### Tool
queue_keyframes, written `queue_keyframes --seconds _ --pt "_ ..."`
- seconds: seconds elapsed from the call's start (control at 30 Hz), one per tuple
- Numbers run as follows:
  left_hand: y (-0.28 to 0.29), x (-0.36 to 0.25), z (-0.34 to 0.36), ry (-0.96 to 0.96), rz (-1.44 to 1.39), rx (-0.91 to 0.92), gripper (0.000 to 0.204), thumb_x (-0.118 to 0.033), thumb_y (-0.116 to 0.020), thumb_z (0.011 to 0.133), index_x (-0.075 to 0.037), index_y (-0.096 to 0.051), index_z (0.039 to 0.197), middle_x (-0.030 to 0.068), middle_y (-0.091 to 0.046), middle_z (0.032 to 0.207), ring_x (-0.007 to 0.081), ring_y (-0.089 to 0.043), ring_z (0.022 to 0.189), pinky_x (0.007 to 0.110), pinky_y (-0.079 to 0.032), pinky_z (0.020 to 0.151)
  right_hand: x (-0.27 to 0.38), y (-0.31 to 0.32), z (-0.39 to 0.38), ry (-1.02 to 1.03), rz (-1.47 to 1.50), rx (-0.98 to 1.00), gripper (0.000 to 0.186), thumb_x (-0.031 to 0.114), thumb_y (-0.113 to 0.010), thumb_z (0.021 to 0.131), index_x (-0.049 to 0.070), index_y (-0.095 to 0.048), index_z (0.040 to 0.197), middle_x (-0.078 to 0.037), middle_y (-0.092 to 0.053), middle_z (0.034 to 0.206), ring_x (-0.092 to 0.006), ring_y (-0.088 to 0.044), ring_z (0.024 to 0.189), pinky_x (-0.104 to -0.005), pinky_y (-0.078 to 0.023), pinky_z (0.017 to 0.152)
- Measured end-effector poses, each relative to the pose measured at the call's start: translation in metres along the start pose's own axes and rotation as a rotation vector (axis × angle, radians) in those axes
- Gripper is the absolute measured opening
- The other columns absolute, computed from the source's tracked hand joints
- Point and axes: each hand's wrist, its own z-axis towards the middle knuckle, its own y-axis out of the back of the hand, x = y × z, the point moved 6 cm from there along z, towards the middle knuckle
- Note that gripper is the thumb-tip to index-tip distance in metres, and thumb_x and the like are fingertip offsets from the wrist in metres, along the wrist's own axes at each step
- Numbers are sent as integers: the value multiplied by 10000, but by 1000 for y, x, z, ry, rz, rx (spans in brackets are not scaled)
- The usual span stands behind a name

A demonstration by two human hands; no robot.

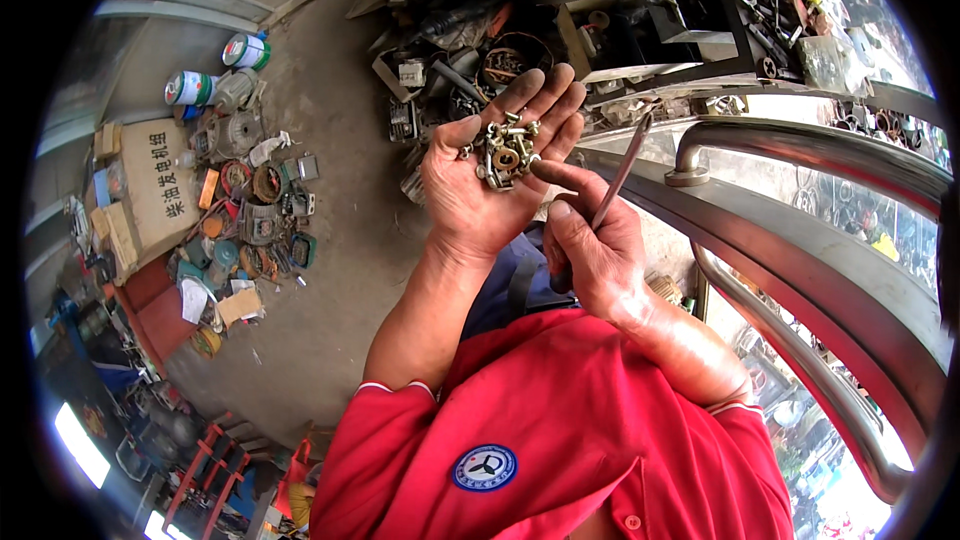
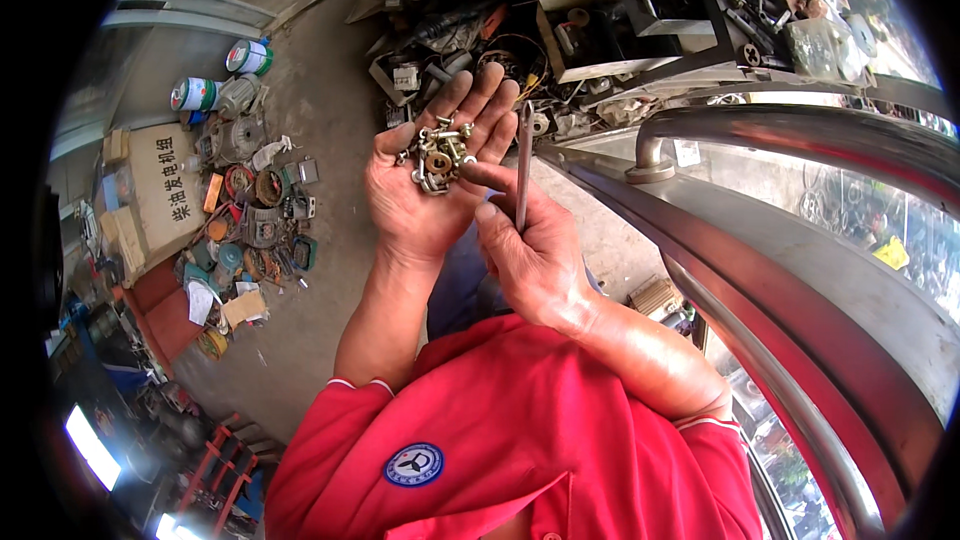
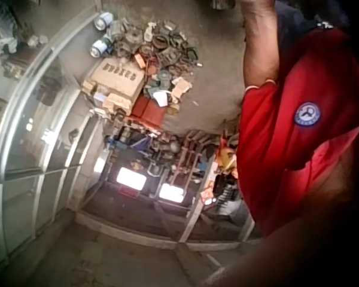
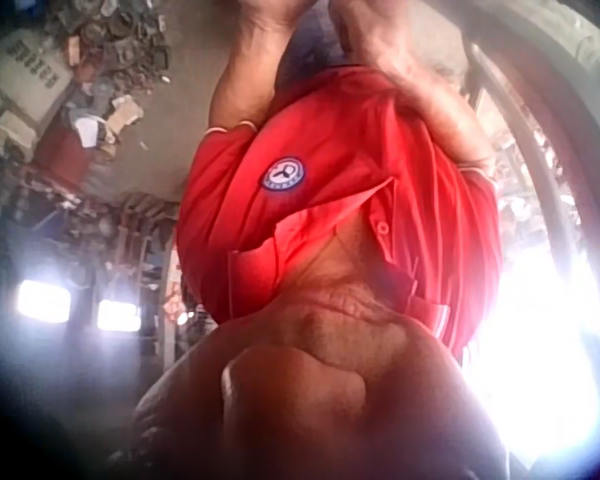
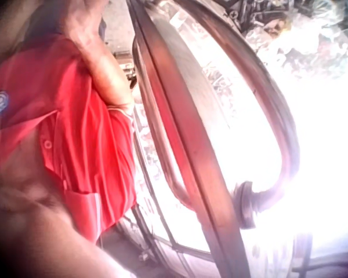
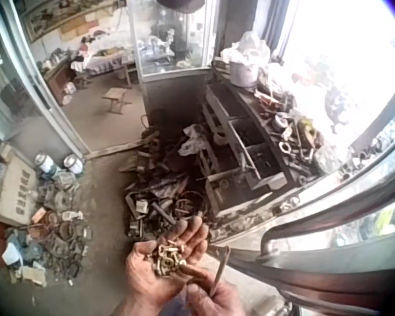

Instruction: The person sits on the floor and uses a screwdriver to work on the internal components of an electric motor. They then stand up, open a drawer, and retrieve a handful of small metal fasteners before returning to the motor.

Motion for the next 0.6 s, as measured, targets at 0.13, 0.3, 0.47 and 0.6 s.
queue_keyframes --seconds 0.13,0.3,0.47,0.6 --pt "-1 2 4 2 33 2 596 -218 -447 829 90 -431 1339 247 -352 1460 365 -275 1396 453 -204 1177 8 4 2 29 -50 6 353 78 -461 979 33 -488 1328 25 -502 715 -40 -457 586 -194 -391 542" --pt "1 5 7 9 45 -31 621 -235 -441 826 103 -414 1346 255 -362 1448 366 -280 1393 453 -201 1176 17 -1 7 157 -288 14 403 47 -505 947 30 -468 1348 -48 -608 834 -116 -577 707 -255 -473 670" --pt "-1 0 11 8 114 3 633 -253 -446 831 97 -402 1357 256 -352 1454 365 -289 1389 449 -209 1173 25 -10 17 129 -496 102 371 13 -499 931 19 -487 1301 -147 -644 907 -169 -638 800 -283 -497 732" --pt "0 -5 15 25 80 1 627 -257 -441 843 96 -399 1360 258 -344 1459 363 -285 1391 450 -212 1171 17 -11 18 118 -367 45 357 13 -492 935 23 -493 1292 -120 -650 936 -153 -627 812 -276 -495 738"
